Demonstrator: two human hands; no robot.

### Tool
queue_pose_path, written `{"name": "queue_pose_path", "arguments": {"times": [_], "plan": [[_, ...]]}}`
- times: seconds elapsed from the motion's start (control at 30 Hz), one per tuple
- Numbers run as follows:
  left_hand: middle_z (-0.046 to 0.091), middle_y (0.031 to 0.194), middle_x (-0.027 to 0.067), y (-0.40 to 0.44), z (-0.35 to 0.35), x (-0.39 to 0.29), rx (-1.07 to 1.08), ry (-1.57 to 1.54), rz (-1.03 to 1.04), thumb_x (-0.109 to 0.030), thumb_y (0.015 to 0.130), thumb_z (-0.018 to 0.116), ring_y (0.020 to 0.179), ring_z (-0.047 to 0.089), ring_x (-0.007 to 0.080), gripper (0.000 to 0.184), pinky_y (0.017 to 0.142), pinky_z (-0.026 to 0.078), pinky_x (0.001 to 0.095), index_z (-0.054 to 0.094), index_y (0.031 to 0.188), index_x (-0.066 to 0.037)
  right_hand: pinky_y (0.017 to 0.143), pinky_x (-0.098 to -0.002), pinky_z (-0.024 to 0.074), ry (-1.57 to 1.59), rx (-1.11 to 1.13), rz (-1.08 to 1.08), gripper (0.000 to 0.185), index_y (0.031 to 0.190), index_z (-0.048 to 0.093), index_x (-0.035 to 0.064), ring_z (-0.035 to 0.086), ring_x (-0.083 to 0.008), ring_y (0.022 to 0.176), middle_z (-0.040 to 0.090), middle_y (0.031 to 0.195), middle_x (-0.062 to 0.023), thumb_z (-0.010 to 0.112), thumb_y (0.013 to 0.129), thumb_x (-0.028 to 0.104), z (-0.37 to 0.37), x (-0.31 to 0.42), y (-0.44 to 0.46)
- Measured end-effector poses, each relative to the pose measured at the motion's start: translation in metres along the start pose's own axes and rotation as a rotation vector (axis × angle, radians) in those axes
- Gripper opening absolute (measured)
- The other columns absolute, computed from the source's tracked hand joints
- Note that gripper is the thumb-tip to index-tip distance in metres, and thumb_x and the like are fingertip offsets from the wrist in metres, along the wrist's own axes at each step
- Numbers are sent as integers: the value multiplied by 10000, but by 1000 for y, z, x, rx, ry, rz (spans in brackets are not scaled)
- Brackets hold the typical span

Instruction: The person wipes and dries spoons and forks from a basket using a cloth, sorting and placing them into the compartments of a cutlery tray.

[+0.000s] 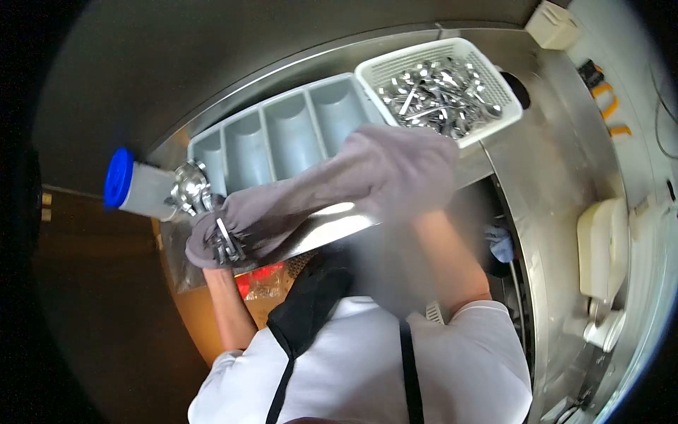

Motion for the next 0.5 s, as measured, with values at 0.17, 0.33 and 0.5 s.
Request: {"name": "queue_pose_path", "arguments": {"times": [0.17,0.33,0.5], "plan": [[678,908,139,18,47,-45,14,-340,-461,21,692,707,815,667,195,255,723,557,286,696,945,6,848,-407,449,230,318,-495,312,969,609,54,571,-275,906,601,995,-117,608,726,249,98,35,61],[647,987,169,9,76,-48,99,-815,-806,105,712,645,851,652,230,408,719,557,313,593,1108,24,765,-404,452,326,394,-824,210,825,640,37,602,-265,761,627,850,-104,611,665,171,155,53,91],[666,834,108,8,67,-85,-30,-1146,-722,57,689,691,761,652,166,195,669,544,288,629,871,28,713,-419,410,31,211,-782,224,836,630,16,570,-289,832,600,866,-104,599,683,176,187,68,75]]}}
Point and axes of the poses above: each hand's wrist, its own y-axis towards the middle knuckle, its own z-axis out of the palm, x = y × z, the point moved 6 cm from there along y, towards the middle knuckle
